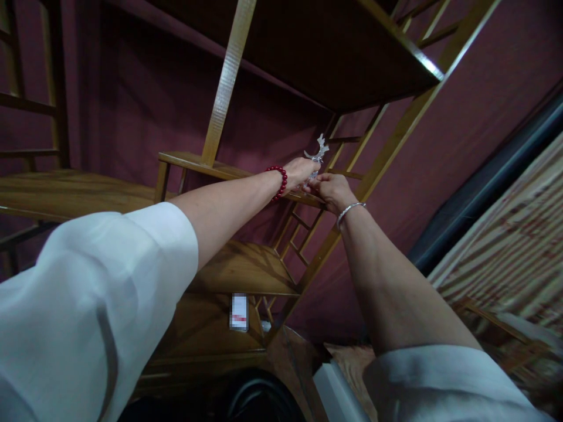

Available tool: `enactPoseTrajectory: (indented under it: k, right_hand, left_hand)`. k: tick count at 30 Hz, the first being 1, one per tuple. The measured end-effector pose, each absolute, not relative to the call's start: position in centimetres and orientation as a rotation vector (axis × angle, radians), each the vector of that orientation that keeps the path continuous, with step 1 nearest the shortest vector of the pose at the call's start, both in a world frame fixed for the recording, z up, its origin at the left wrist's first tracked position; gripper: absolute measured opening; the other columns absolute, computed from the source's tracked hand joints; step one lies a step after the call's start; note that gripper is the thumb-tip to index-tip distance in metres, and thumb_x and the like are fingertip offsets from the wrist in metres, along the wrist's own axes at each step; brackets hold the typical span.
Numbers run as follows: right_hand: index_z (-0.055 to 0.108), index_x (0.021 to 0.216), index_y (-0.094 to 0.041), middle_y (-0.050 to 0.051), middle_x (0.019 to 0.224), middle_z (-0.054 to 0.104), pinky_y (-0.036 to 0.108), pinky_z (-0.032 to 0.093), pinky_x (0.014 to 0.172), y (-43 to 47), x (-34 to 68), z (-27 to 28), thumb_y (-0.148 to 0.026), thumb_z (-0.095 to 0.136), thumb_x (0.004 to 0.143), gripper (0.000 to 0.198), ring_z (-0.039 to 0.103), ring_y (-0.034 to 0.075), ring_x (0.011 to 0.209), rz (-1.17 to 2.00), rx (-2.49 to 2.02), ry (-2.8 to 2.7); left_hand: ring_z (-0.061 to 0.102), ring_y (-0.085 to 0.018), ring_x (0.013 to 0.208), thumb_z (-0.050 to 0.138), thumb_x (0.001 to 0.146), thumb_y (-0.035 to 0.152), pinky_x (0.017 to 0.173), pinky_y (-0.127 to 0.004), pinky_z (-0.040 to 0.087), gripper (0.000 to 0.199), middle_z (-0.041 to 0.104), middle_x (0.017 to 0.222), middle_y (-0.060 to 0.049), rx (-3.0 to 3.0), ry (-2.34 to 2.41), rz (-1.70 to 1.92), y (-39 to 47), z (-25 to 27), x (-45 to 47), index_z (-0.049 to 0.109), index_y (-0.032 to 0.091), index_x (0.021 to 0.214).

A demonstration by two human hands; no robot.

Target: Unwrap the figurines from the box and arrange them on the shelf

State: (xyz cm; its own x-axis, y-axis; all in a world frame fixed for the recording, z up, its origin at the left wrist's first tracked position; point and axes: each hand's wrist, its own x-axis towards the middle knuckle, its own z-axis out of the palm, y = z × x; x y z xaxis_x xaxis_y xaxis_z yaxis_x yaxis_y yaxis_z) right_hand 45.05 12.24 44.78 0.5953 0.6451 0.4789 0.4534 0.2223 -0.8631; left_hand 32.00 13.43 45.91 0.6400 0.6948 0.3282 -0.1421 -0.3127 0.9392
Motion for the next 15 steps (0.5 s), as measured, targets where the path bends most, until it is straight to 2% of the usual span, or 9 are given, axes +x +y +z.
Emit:
enactPoseTrajectory:
  k: [9, 15]
  right_hand:
    - [0.048, 0.055, -0.013, -0.005, 0.040, 0.051, 0.014, 0.049, 0.041, 12.96, 46.00, 44.65, -0.002, 0.063, 0.072, 0.025, 0.053, 0.006, 0.036, 0.219, -1.371, -1.053]
    - [0.049, 0.055, -0.013, -0.005, 0.039, 0.050, 0.013, 0.048, 0.038, 12.90, 45.67, 44.81, -0.006, 0.071, 0.066, 0.026, 0.053, 0.007, 0.035, 0.242, -1.369, -1.023]
  left_hand:
    - [0.059, -0.014, 0.071, 0.039, 0.083, 0.027, 0.069, -0.028, 0.046, 0.018, 0.060, 0.075, -0.006, 1.741, 0.426, 0.921, 13.45, 45.93, 31.61, 0.049, 0.015, 0.075]
    - [0.060, -0.017, 0.080, 0.039, 0.083, 0.032, 0.073, -0.029, 0.045, 0.021, 0.063, 0.087, -0.008, 1.770, 0.440, 0.915, 13.52, 45.98, 31.71, 0.052, 0.015, 0.081]
